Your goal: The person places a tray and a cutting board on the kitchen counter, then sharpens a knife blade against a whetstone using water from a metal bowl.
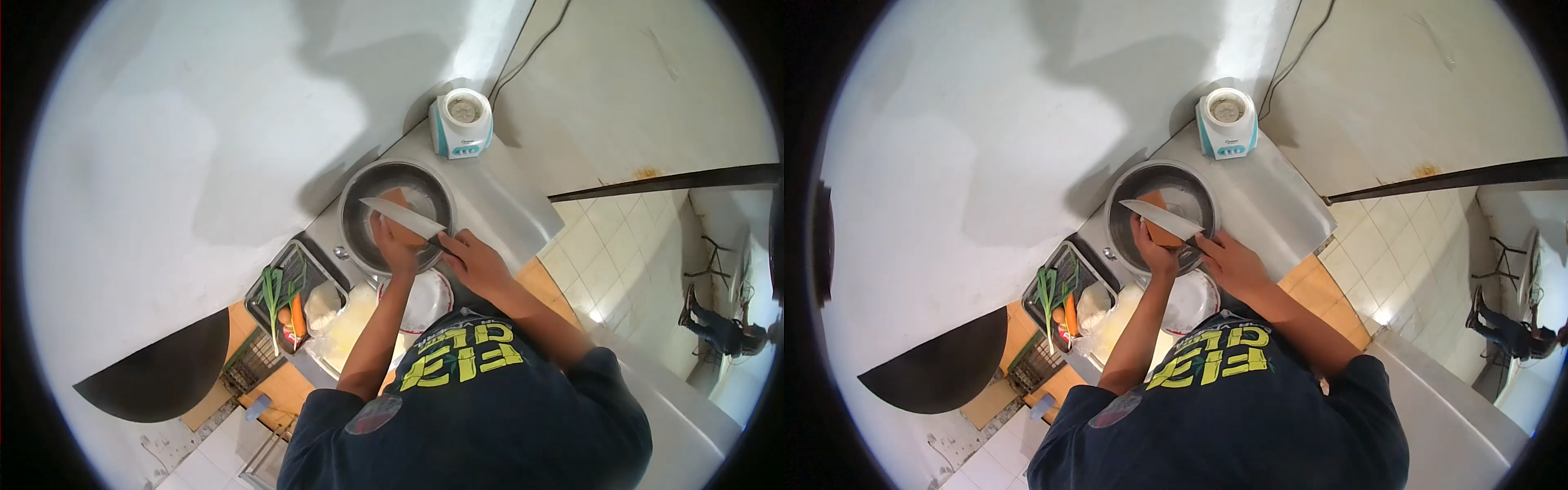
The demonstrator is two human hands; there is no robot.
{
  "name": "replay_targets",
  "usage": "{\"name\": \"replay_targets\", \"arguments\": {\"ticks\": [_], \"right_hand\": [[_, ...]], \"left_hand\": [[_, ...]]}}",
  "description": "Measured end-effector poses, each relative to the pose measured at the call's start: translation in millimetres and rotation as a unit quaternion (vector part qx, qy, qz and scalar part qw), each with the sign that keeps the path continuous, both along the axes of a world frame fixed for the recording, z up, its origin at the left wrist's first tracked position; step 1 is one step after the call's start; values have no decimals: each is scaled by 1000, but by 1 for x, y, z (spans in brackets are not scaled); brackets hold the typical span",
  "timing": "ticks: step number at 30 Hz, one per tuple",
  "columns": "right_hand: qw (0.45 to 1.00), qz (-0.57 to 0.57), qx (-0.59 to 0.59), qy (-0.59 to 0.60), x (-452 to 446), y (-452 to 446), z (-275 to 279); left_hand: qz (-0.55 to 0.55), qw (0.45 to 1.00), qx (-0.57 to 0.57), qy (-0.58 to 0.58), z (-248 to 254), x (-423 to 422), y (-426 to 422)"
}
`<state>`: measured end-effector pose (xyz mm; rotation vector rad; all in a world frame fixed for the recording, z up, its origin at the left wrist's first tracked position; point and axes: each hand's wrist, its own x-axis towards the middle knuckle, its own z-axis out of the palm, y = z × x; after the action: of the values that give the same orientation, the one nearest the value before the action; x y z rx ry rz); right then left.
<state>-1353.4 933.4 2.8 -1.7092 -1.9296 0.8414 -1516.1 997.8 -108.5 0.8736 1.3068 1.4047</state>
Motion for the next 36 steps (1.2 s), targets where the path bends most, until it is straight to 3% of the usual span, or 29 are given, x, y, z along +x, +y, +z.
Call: {"name": "replay_targets", "arguments": {"ticks": [2,4,6,9,14,17,19,21,22,24,29,36], "right_hand": [[1000,2,1,3,4,-8,5],[1000,9,-7,3,10,-17,11],[1000,13,-13,3,16,-28,17],[1000,14,-27,0,25,-45,28],[998,-9,-65,24,42,-65,57],[997,2,44,61,58,-66,47],[984,-23,-88,154,56,-54,56],[929,-62,-235,279,48,-40,54],[881,-72,-257,391,37,-30,44],[852,-61,-294,428,19,-3,46],[861,-91,-285,411,-27,42,21],[898,-59,-285,331,-41,48,6]], "left_hand": [[0,997,35,74,-17,-7,1],[19,998,30,49,-8,-6,3],[57,995,-18,-77,9,-2,1],[39,986,-47,-153,40,-7,4],[46,981,18,-188,29,-17,12],[42,979,16,-200,38,-29,19],[36,979,11,-202,36,-34,23],[33,976,21,-214,25,-38,27],[14,981,19,-193,31,-38,23],[-27,988,14,-153,43,-35,14],[29,994,103,33,19,-22,8],[11,999,34,5,34,-37,-8]]}}
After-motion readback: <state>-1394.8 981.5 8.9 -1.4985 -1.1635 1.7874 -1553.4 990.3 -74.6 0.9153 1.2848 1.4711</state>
